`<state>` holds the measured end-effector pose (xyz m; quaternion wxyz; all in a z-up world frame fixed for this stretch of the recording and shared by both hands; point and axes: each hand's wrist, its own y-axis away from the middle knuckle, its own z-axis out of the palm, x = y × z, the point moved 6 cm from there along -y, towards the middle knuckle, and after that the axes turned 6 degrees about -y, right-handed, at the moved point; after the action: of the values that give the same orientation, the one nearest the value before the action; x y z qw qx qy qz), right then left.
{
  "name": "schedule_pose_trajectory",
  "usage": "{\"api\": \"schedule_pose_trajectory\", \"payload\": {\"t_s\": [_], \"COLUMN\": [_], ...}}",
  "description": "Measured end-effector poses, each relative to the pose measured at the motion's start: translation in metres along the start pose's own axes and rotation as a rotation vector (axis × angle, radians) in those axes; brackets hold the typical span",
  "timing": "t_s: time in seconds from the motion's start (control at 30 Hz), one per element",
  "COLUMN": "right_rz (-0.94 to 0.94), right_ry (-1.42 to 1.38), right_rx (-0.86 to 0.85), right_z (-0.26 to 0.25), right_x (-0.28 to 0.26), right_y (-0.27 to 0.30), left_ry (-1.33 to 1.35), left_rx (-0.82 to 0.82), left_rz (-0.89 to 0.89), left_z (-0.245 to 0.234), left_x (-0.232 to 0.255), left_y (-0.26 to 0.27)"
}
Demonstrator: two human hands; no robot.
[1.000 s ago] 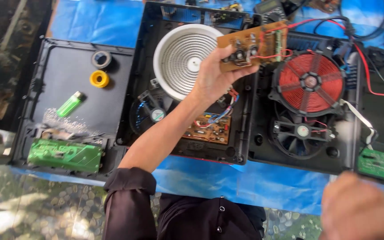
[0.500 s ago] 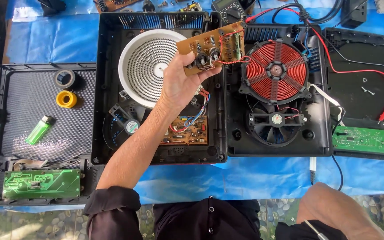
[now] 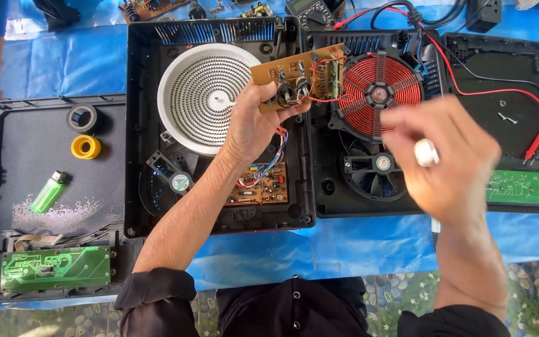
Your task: The person uses a screwdriver to remove screws from a small circuit board held in their left hand. They then place the board down and use the screwdriver to work on components inside the open electronic device casing.
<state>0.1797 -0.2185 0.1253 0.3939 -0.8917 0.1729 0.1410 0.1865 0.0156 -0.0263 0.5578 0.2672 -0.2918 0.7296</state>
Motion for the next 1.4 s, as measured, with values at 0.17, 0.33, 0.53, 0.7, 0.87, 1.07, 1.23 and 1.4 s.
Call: {"api": "schedule_pose_trajectory", "payload": {"t_s": [0.17, 0.33, 0.53, 0.7, 0.87, 1.07, 1.23, 1.4], "right_rz": [0.058, 0.086, -0.159, -0.342, -0.623, -0.843, -1.012, -1.147], "right_ry": [0.090, -0.081, 0.282, 0.705, 0.835, 0.876, 0.841, 0.845], "right_rx": [-0.121, -0.184, -0.234, -0.312, -0.300, -0.285, -0.250, -0.190], "right_z": [0.039, 0.056, 0.063, 0.078, 0.098, 0.094, 0.081, 0.068], "right_x": [0.060, 0.060, 0.058, 0.048, 0.027, 0.019, 0.005, -0.003], "right_y": [-0.007, -0.029, -0.052, -0.071, -0.083, -0.101, -0.107, -0.112], "left_ry": [-0.055, -0.026, -0.019, -0.010, -0.207, -0.439, -0.228, 0.043], "left_rx": [-0.021, 0.030, 0.127, 0.271, 0.261, 0.359, 0.342, 0.329], "left_rz": [0.010, -0.037, -0.159, -0.229, -0.062, 0.025, 0.011, -0.168], "left_z": [0.005, 0.000, -0.002, -0.006, -0.007, -0.022, -0.035, -0.031], "left_x": [0.002, -0.005, -0.010, -0.013, -0.001, 0.016, 0.026, 0.002], "left_y": [0.002, 0.001, 0.000, 0.001, 0.001, -0.004, -0.007, -0.008]}}
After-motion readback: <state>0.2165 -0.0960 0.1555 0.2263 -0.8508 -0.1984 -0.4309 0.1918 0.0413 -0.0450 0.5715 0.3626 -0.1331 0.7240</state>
